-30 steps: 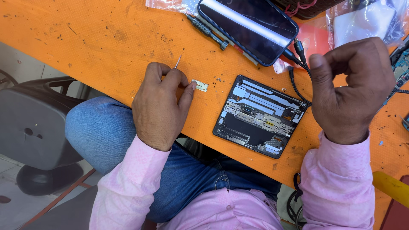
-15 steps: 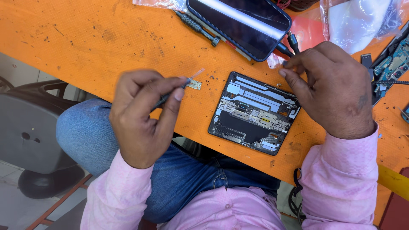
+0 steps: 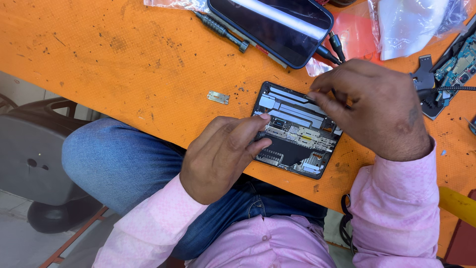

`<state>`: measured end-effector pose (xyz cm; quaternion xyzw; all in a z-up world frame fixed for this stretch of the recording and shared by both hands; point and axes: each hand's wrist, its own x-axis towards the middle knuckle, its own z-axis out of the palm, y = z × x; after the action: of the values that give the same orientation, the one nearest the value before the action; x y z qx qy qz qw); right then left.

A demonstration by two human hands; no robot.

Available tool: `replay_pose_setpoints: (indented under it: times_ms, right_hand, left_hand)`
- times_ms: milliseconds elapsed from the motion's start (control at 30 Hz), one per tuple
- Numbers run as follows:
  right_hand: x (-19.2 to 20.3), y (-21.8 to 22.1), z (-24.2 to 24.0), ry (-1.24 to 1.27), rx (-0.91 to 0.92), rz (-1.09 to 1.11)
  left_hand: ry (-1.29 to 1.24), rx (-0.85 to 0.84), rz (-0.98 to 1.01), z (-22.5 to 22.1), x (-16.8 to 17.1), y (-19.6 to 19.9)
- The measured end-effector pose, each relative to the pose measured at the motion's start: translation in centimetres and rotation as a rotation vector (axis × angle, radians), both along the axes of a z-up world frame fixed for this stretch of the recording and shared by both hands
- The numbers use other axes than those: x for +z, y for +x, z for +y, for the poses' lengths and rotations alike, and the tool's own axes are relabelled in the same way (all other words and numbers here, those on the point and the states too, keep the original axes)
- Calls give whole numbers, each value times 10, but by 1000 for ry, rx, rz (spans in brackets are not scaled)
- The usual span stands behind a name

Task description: The person uses a screwdriver to remove small metal plates and internal components from the chassis of a disassembled mobile phone on an orange workbench.

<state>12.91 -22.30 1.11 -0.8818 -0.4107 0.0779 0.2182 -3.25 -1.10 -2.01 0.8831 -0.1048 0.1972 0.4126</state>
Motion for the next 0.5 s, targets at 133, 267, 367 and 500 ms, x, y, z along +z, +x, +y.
replay_pose_setpoints:
  times_ms: [133, 267, 367, 500]
  right_hand:
    - [-6, -3, 3, 12, 97, 157]
    - [-9, -4, 10, -28, 207, 239]
    - [-9, -6, 13, -56, 234, 300]
    - [-12, -6, 15, -86, 293, 282]
  left_hand:
    - [17, 8, -1, -1, -1, 1]
    - [42, -1, -8, -2, -2, 3]
    - [70, -15, -18, -1, 0, 5]
    - [73, -111, 16, 2, 10, 7]
